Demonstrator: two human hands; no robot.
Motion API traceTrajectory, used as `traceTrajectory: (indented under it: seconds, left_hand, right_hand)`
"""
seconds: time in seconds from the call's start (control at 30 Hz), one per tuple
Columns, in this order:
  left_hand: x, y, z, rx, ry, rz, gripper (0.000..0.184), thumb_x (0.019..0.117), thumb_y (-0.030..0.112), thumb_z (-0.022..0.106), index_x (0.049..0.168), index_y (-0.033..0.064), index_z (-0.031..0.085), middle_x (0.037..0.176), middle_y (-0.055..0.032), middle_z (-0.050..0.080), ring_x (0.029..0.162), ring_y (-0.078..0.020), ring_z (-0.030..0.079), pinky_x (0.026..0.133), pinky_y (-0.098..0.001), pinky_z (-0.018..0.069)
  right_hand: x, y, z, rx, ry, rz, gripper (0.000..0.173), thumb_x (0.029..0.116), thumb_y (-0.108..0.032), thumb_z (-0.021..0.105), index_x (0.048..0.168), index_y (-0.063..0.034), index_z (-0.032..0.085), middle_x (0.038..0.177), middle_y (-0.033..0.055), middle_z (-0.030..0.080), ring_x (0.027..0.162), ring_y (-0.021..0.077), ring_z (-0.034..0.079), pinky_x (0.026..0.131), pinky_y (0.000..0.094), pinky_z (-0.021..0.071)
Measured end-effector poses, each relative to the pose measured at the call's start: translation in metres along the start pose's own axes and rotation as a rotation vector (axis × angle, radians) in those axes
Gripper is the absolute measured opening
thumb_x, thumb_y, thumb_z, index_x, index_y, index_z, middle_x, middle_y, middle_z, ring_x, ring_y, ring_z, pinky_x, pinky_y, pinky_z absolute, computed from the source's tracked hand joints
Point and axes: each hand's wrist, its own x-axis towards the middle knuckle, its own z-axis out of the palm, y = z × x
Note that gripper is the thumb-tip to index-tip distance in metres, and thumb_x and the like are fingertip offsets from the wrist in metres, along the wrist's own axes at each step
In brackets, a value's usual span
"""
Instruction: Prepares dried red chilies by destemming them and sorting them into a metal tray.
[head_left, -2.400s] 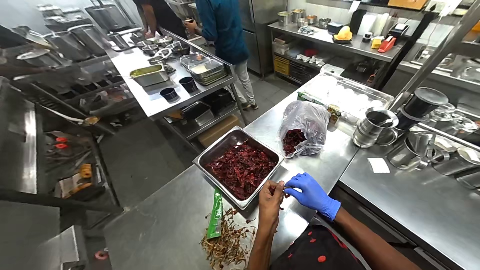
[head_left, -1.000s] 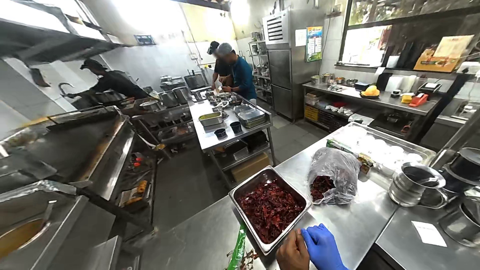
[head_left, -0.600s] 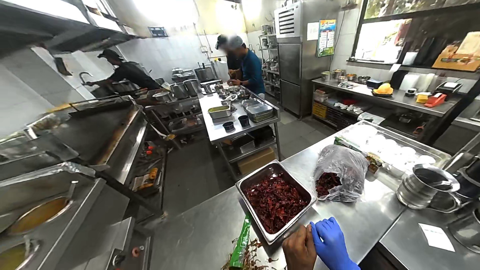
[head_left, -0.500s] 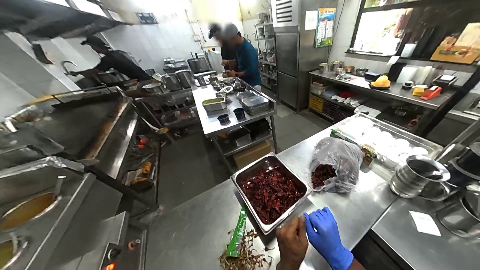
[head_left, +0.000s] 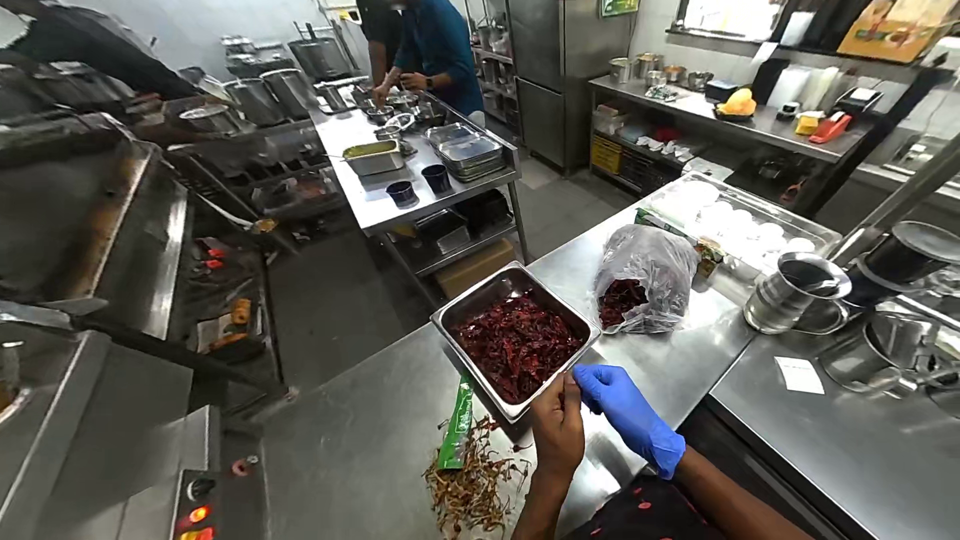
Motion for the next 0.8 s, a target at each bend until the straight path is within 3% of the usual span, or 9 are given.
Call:
traceTrajectory:
  seconds: [0.23, 0.3, 0.37, 0.43, 0.5, 0.57, 0.67, 0.73, 0.8]
  left_hand:
    - [-0.001, 0.004, 0.001, -0.506, -0.021, -0.265, 0.035, 0.1050, 0.027, 0.053, 0.076, 0.0099, 0.061, 0.057, 0.0029, 0.043, 0.047, -0.0044, 0.039, 0.046, -0.0194, 0.0340]
    - [0.000, 0.004, -0.003, -0.689, -0.052, -0.411, 0.033, 0.1028, 0.026, 0.057, 0.075, 0.0097, 0.062, 0.057, 0.0030, 0.045, 0.047, -0.0031, 0.040, 0.046, -0.0188, 0.0363]
    - [-0.001, 0.002, -0.002, -0.877, -0.055, -0.570, 0.036, 0.1040, 0.022, 0.052, 0.070, 0.0118, 0.057, 0.055, 0.0042, 0.043, 0.045, -0.0029, 0.041, 0.046, -0.0190, 0.0391]
    - [-0.005, -0.003, 0.002, -1.013, -0.026, -0.670, 0.040, 0.1066, 0.023, 0.048, 0.067, 0.0138, 0.053, 0.053, 0.0055, 0.039, 0.043, -0.0037, 0.038, 0.045, -0.0195, 0.0376]
    - [-0.007, -0.006, 0.006, -0.974, 0.003, -0.642, 0.041, 0.1071, 0.022, 0.047, 0.067, 0.0132, 0.051, 0.053, 0.0058, 0.037, 0.042, -0.0038, 0.036, 0.043, -0.0191, 0.0355]
    - [-0.006, -0.005, 0.007, -0.635, 0.006, -0.430, 0.036, 0.1063, 0.020, 0.048, 0.072, 0.0097, 0.054, 0.055, 0.0043, 0.038, 0.044, -0.0039, 0.035, 0.044, -0.0187, 0.0331]
    - [-0.005, -0.007, 0.001, -0.176, -0.007, -0.149, 0.035, 0.1052, 0.024, 0.053, 0.075, 0.0093, 0.063, 0.058, 0.0006, 0.047, 0.049, -0.0107, 0.044, 0.048, -0.0259, 0.0390]
    - [-0.004, -0.008, -0.002, -0.169, -0.007, -0.172, 0.036, 0.1053, 0.026, 0.052, 0.075, 0.0102, 0.062, 0.057, 0.0005, 0.045, 0.048, -0.0110, 0.042, 0.047, -0.0261, 0.0376]
    - [0.005, -0.008, -0.007, -0.235, -0.006, -0.223, 0.038, 0.1053, 0.026, 0.052, 0.072, 0.0105, 0.059, 0.055, 0.0010, 0.041, 0.046, -0.0100, 0.039, 0.046, -0.0250, 0.0352]
  right_hand:
    - [-0.002, 0.010, 0.011, 0.289, 0.012, -0.126, 0.042, 0.1034, -0.034, 0.059, 0.069, -0.0091, 0.057, 0.059, -0.0007, 0.045, 0.055, 0.0081, 0.045, 0.055, 0.0260, 0.0400]
    - [-0.003, 0.014, 0.012, 0.132, 0.063, -0.246, 0.043, 0.1052, -0.031, 0.057, 0.070, -0.0070, 0.059, 0.059, 0.0022, 0.048, 0.055, 0.0113, 0.047, 0.054, 0.0289, 0.0418]
    - [0.000, 0.021, 0.011, -0.244, 0.182, -0.472, 0.043, 0.1060, -0.027, 0.054, 0.066, -0.0098, 0.056, 0.058, 0.0006, 0.049, 0.053, 0.0117, 0.050, 0.050, 0.0295, 0.0432]
    - [0.008, 0.029, 0.006, -0.530, 0.280, -0.666, 0.041, 0.1036, -0.023, 0.056, 0.065, -0.0118, 0.057, 0.060, -0.0015, 0.051, 0.061, 0.0119, 0.054, 0.060, 0.0304, 0.0477]
    - [0.015, 0.037, 0.003, -0.611, 0.316, -0.740, 0.039, 0.1030, -0.022, 0.057, 0.066, -0.0118, 0.058, 0.062, -0.0015, 0.052, 0.063, 0.0125, 0.055, 0.064, 0.0316, 0.0495]
    - [0.014, 0.039, 0.000, -0.621, 0.313, -0.743, 0.039, 0.1037, -0.022, 0.055, 0.066, -0.0117, 0.057, 0.061, -0.0016, 0.051, 0.062, 0.0124, 0.054, 0.064, 0.0316, 0.0490]
    - [0.001, 0.036, -0.008, -0.571, 0.238, -0.675, 0.042, 0.1065, -0.026, 0.051, 0.068, -0.0122, 0.060, 0.062, -0.0028, 0.053, 0.062, 0.0108, 0.055, 0.064, 0.0313, 0.0488]
    - [-0.004, 0.032, -0.014, -0.560, 0.189, -0.626, 0.035, 0.1064, -0.033, 0.051, 0.086, -0.0129, 0.070, 0.076, -0.0034, 0.062, 0.075, 0.0105, 0.062, 0.073, 0.0336, 0.0539]
    - [-0.003, 0.025, -0.020, -0.565, 0.149, -0.562, 0.030, 0.1024, -0.041, 0.058, 0.113, -0.0164, 0.072, 0.097, -0.0045, 0.066, 0.092, 0.0106, 0.063, 0.085, 0.0362, 0.0551]
